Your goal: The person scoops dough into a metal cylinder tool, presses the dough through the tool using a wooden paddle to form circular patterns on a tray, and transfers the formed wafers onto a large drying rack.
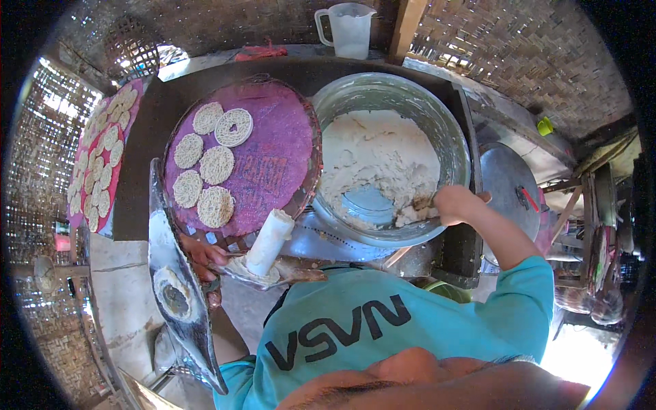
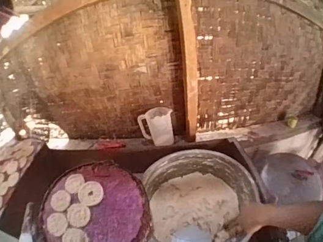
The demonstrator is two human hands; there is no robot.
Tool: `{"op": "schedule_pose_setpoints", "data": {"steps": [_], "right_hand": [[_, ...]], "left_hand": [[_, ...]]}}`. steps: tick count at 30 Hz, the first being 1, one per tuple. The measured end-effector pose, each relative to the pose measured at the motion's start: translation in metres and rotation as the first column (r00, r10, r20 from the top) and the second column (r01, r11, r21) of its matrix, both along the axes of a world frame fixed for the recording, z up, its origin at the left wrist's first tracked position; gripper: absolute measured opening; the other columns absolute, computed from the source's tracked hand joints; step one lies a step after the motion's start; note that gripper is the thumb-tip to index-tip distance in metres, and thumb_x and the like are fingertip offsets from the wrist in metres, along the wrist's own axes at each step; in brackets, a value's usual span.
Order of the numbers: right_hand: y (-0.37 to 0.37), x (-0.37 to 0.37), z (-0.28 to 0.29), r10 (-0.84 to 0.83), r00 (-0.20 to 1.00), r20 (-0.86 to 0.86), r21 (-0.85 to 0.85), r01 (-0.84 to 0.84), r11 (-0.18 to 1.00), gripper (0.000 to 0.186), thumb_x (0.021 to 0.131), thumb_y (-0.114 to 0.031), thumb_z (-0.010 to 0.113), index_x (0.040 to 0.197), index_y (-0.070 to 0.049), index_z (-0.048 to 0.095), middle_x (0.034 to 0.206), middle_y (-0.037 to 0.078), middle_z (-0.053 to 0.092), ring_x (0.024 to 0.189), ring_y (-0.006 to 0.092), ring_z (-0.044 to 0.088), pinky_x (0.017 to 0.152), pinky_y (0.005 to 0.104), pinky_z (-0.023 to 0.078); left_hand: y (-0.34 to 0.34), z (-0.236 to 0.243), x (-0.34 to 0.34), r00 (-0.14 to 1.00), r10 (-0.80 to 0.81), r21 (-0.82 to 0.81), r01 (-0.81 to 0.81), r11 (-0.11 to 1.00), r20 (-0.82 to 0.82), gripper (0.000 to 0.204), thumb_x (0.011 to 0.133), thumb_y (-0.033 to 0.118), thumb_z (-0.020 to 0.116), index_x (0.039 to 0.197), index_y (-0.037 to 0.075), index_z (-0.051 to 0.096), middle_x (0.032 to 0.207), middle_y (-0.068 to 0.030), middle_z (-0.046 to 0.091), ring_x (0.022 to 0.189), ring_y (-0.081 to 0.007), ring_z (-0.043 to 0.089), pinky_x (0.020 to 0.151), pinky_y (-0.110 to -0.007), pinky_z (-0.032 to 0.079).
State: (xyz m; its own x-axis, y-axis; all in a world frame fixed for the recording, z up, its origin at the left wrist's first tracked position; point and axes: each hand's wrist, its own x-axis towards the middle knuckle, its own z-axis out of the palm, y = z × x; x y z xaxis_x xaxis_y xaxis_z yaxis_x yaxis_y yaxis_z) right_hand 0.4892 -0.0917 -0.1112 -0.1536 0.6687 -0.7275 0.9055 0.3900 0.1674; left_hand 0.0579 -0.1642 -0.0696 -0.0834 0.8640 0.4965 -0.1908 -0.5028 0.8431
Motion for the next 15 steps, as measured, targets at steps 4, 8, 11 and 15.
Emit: {"op": "schedule_pose_setpoints", "data": {"steps": [4, 8, 11, 15], "right_hand": [[0.001, 0.007, -0.008, -0.060, 0.962, -0.267, -0.020, 0.057, 0.998, 0.019, 0.063, -0.015, 0.057, 0.076, -0.004, 0.065, 0.078, 0.019, 0.062, 0.076, 0.0348, 0.060, 0.065, 0.0423, 0.048], [0.004, 0.000, -0.003, -0.144, 0.958, -0.249, 0.069, 0.166, 0.984, 0.021, 0.067, -0.016, 0.054, 0.079, -0.003, 0.065, 0.079, 0.020, 0.061, 0.077, 0.0358, 0.059, 0.067, 0.0442, 0.047], [0.001, -0.011, -0.003, -0.066, 0.982, -0.174, 0.036, 0.073, 0.997, 0.021, 0.068, -0.017, 0.054, 0.081, -0.003, 0.064, 0.079, 0.021, 0.061, 0.079, 0.0364, 0.059, 0.069, 0.0443, 0.047], [-0.007, -0.022, -0.043, -0.165, 0.944, -0.285, 0.014, 0.176, 0.984, 0.024, 0.066, -0.015, 0.056, 0.085, -0.006, 0.066, 0.082, 0.021, 0.061, 0.081, 0.0356, 0.059, 0.071, 0.0417, 0.048]], "left_hand": [[-0.006, -0.002, -0.002, 1.000, 0.013, -0.019, -0.013, 1.000, 0.005, 0.025, 0.080, 0.030, 0.059, 0.087, 0.007, 0.053, 0.087, -0.0080, 0.050, 0.081, -0.0224, 0.056, 0.076, -0.035, 0.048], [-0.004, 0.000, -0.002, 1.000, 0.007, -0.026, -0.007, 1.000, 0.002, 0.025, 0.081, 0.030, 0.057, 0.090, 0.007, 0.053, 0.089, -0.0080, 0.051, 0.082, -0.0215, 0.056, 0.077, -0.034, 0.047], [-0.004, 0.001, -0.001, 1.000, 0.010, -0.026, -0.010, 1.000, 0.009, 0.026, 0.082, 0.030, 0.056, 0.092, 0.007, 0.053, 0.089, -0.0080, 0.052, 0.083, -0.0208, 0.056, 0.077, -0.034, 0.047], [-0.004, 0.006, 0.002, 1.000, -0.004, -0.032, 0.004, 0.999, 0.009, 0.026, 0.083, 0.030, 0.054, 0.095, 0.007, 0.053, 0.090, -0.0080, 0.053, 0.084, -0.0199, 0.056, 0.077, -0.033, 0.047]]}}
